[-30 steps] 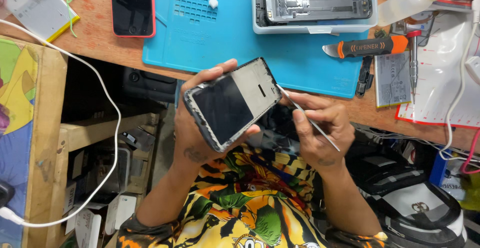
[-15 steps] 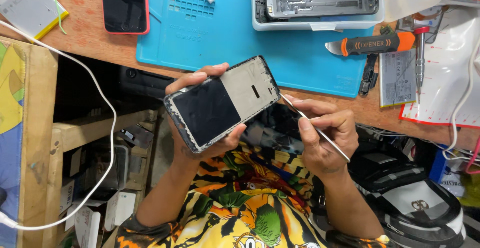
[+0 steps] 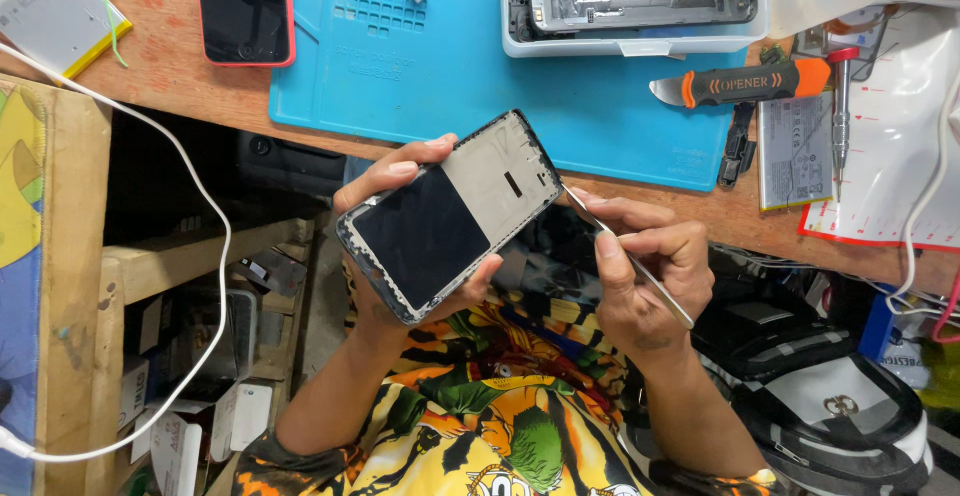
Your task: The person uses tweezers to peel and scrape away adhesive residue from the inner edges of a disassembled smartphone frame. They rotate the frame to access different sides and continue removing the material throughout the clip.
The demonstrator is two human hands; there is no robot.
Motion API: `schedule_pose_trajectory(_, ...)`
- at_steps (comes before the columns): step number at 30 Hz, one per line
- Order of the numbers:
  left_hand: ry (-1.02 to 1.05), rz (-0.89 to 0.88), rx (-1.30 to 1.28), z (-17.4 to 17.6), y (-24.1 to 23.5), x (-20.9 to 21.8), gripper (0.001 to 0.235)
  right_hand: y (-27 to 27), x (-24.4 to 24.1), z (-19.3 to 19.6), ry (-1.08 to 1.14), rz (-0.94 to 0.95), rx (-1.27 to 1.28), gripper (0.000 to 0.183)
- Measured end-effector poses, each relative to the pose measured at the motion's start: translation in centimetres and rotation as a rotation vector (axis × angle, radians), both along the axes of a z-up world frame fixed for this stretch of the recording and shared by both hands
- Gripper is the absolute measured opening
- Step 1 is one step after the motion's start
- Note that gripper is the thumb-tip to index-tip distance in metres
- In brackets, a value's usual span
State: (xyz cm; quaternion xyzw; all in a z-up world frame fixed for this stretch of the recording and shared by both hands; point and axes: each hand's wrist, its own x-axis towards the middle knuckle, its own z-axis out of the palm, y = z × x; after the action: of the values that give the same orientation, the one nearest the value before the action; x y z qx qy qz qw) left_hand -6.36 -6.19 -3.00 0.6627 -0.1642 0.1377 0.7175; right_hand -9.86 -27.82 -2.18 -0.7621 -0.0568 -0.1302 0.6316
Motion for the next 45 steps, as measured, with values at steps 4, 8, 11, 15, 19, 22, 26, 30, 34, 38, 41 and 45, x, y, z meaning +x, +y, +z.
schedule_pose_trajectory(4,-0.005,0.013,0.037,0.3,-0.1,-0.5,0.081,0.6,-0.1,0.2,-0.007,-0.003,0.043,0.017)
schedule_pose_trajectory(8,-0.009,0.026,0.044,0.3,-0.3,-0.6,0.081,1.1,0.0,0.3,-0.072,-0.052,-0.095,0.017)
schedule_pose_trajectory(11,-0.003,0.034,0.037,0.2,-0.3,-0.7,0.080,1.4,0.0,0.1,-0.118,-0.080,-0.199,0.018)
schedule_pose_trajectory(15,0.014,0.036,0.017,0.0,-0.3,-0.7,0.080,1.5,0.0,-0.4,-0.154,-0.072,-0.177,0.019)
schedule_pose_trajectory(19,0.003,0.052,0.042,-0.3,-0.2,-0.4,0.081,1.3,0.3,-1.2,-0.154,-0.063,-0.027,0.018)
schedule_pose_trajectory(22,0.019,0.054,0.034,-0.4,-0.3,-0.7,0.080,1.2,0.0,-1.4,-0.135,-0.069,0.017,0.018)
schedule_pose_trajectory(26,0.013,0.057,0.047,-0.2,-0.6,-0.9,0.079,1.1,-0.2,-1.3,-0.133,-0.080,-0.026,0.018)
schedule_pose_trajectory(30,-0.008,0.062,0.069,-0.2,-0.8,-1.0,0.080,1.2,-0.2,-1.3,-0.137,-0.090,0.032,0.018)
schedule_pose_trajectory(34,-0.023,0.078,0.091,-0.1,-1.0,-1.1,0.082,1.1,-0.2,-1.2,-0.142,-0.082,0.003,0.018)
schedule_pose_trajectory(38,-0.033,0.076,0.086,-0.1,-1.0,-1.0,0.081,1.2,0.0,-0.7,-0.144,-0.088,-0.079,0.017)
schedule_pose_trajectory(41,-0.021,0.061,0.064,-0.1,-0.9,-1.1,0.081,1.0,0.1,-0.1,-0.135,-0.073,-0.147,0.017)
schedule_pose_trajectory(45,0.005,0.048,0.047,0.0,-0.4,-0.8,0.080,1.0,0.7,0.3,-0.153,-0.058,-0.188,0.017)
